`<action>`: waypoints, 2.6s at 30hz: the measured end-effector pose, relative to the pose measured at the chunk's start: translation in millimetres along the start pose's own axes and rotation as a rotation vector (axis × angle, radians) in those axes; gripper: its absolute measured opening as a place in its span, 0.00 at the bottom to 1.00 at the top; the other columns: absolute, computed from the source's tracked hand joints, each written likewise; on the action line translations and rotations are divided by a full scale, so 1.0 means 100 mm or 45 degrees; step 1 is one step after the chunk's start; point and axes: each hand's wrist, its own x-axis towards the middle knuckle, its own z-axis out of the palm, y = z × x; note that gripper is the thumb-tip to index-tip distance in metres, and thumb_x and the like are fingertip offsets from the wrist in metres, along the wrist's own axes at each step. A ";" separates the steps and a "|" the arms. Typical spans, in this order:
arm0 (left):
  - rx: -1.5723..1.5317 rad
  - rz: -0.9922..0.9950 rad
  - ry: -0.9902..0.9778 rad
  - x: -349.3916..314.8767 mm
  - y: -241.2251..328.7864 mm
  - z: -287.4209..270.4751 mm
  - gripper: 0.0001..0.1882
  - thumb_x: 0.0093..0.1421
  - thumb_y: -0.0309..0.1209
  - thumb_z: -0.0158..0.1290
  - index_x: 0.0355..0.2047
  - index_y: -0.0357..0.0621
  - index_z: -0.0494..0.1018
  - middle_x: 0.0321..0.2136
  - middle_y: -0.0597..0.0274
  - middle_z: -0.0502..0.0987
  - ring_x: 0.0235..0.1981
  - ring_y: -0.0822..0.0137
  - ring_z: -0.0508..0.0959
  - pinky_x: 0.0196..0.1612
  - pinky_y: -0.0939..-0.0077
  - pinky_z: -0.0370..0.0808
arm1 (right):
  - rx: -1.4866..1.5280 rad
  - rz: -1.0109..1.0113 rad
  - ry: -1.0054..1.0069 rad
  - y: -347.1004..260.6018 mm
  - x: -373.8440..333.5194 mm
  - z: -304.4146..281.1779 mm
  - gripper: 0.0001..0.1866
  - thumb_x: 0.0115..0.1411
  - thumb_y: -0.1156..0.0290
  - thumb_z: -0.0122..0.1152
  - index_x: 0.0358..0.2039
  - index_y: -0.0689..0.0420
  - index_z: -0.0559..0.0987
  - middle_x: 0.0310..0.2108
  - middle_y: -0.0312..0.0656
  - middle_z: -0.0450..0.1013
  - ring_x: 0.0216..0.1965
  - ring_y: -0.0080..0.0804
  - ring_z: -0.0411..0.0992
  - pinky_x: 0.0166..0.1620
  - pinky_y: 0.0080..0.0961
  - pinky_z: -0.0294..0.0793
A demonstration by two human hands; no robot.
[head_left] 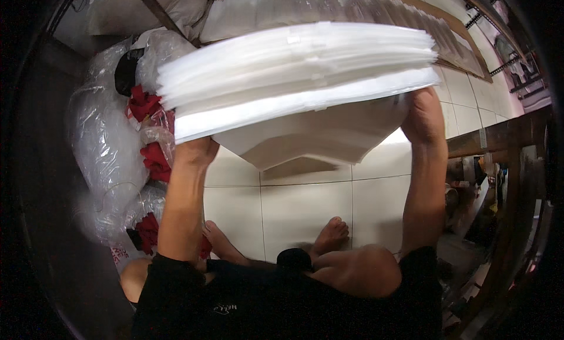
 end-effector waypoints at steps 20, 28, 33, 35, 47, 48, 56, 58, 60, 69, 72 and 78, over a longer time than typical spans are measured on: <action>0.144 0.222 0.385 0.21 -0.52 0.89 0.21 0.67 0.34 0.52 0.58 0.45 0.63 0.53 0.61 0.70 0.56 0.61 0.70 0.60 0.61 0.69 | 0.277 -0.336 0.521 0.16 -0.52 0.44 0.17 0.62 0.78 0.52 0.52 0.62 0.70 0.46 0.43 0.74 0.48 0.33 0.72 0.53 0.30 0.69; 1.581 -0.085 -0.394 -0.26 -0.61 0.24 0.16 0.59 0.32 0.57 0.47 0.43 0.76 0.42 0.52 0.77 0.47 0.55 0.76 0.51 0.60 0.72 | -0.561 -0.235 0.456 0.73 -1.13 0.17 0.27 0.52 0.77 0.68 0.53 0.67 0.71 0.46 0.47 0.75 0.49 0.36 0.72 0.57 0.34 0.69; 1.404 0.043 -0.248 0.09 -0.89 0.63 0.16 0.59 0.32 0.56 0.47 0.41 0.75 0.43 0.48 0.77 0.48 0.51 0.75 0.53 0.59 0.70 | -0.518 -0.371 0.601 0.54 -0.94 0.14 0.11 0.57 0.78 0.63 0.41 0.66 0.78 0.39 0.39 0.77 0.42 0.27 0.73 0.48 0.27 0.72; 1.175 0.100 -0.201 0.20 -0.63 0.86 0.16 0.59 0.32 0.55 0.47 0.40 0.75 0.44 0.47 0.77 0.49 0.50 0.75 0.54 0.59 0.70 | -0.376 -0.399 0.484 0.20 -0.88 0.22 0.11 0.58 0.76 0.64 0.41 0.65 0.79 0.38 0.37 0.77 0.41 0.25 0.73 0.47 0.27 0.73; 1.148 -0.096 0.025 -0.15 -1.06 0.98 0.12 0.64 0.27 0.49 0.40 0.28 0.75 0.35 0.50 0.80 0.39 0.62 0.78 0.44 0.67 0.73 | -0.516 -0.421 0.625 0.95 -1.14 0.10 0.13 0.55 0.80 0.61 0.42 0.66 0.77 0.38 0.44 0.77 0.41 0.32 0.76 0.47 0.30 0.73; 0.952 0.028 -0.055 -0.10 -1.00 1.04 0.12 0.64 0.28 0.50 0.39 0.29 0.76 0.34 0.52 0.80 0.37 0.64 0.78 0.41 0.69 0.73 | -0.484 -0.357 0.584 0.73 -1.16 0.08 0.13 0.55 0.80 0.62 0.42 0.66 0.77 0.38 0.43 0.77 0.39 0.31 0.76 0.44 0.28 0.74; 1.666 0.085 -0.376 -0.59 -1.21 0.67 0.12 0.58 0.26 0.53 0.41 0.34 0.77 0.37 0.48 0.80 0.41 0.55 0.79 0.47 0.61 0.74 | -0.986 -0.334 0.457 1.52 -1.77 -0.02 0.25 0.55 0.71 0.68 0.53 0.60 0.74 0.51 0.49 0.72 0.54 0.49 0.70 0.62 0.44 0.64; 1.865 0.035 -0.294 -0.61 -1.22 0.60 0.13 0.56 0.25 0.53 0.41 0.33 0.77 0.39 0.44 0.79 0.41 0.48 0.78 0.48 0.56 0.73 | -0.940 -0.411 0.487 1.69 -1.72 0.04 0.26 0.55 0.70 0.68 0.54 0.61 0.74 0.49 0.50 0.73 0.52 0.50 0.71 0.62 0.45 0.63; 1.634 0.034 -0.220 -0.45 -1.16 0.69 0.14 0.60 0.29 0.52 0.44 0.33 0.76 0.40 0.48 0.79 0.42 0.54 0.78 0.49 0.61 0.72 | -0.625 -0.265 0.534 1.37 -1.56 0.05 0.21 0.56 0.73 0.66 0.50 0.63 0.75 0.45 0.48 0.75 0.48 0.42 0.74 0.56 0.40 0.69; 0.704 -0.917 0.023 0.31 -1.15 0.53 0.25 0.63 0.37 0.54 0.52 0.25 0.69 0.46 0.45 0.78 0.45 0.60 0.79 0.47 0.69 0.76 | -0.921 0.344 0.068 0.51 -0.52 -0.62 0.19 0.59 0.62 0.63 0.44 0.65 0.80 0.38 0.48 0.79 0.35 0.33 0.77 0.40 0.29 0.77; 0.594 -1.197 0.147 0.32 -1.81 -0.03 0.26 0.63 0.36 0.54 0.54 0.25 0.67 0.48 0.43 0.76 0.46 0.56 0.79 0.49 0.65 0.77 | -0.955 0.743 0.205 1.16 -0.31 -0.73 0.25 0.56 0.59 0.66 0.47 0.66 0.79 0.39 0.50 0.79 0.39 0.37 0.78 0.44 0.32 0.76; 0.575 -1.371 0.360 0.19 -2.67 -0.53 0.27 0.63 0.36 0.56 0.55 0.26 0.66 0.51 0.44 0.75 0.50 0.54 0.78 0.53 0.59 0.77 | -0.797 0.736 0.170 2.45 -0.49 -1.37 0.37 0.53 0.58 0.69 0.57 0.68 0.68 0.44 0.56 0.76 0.42 0.41 0.77 0.45 0.34 0.76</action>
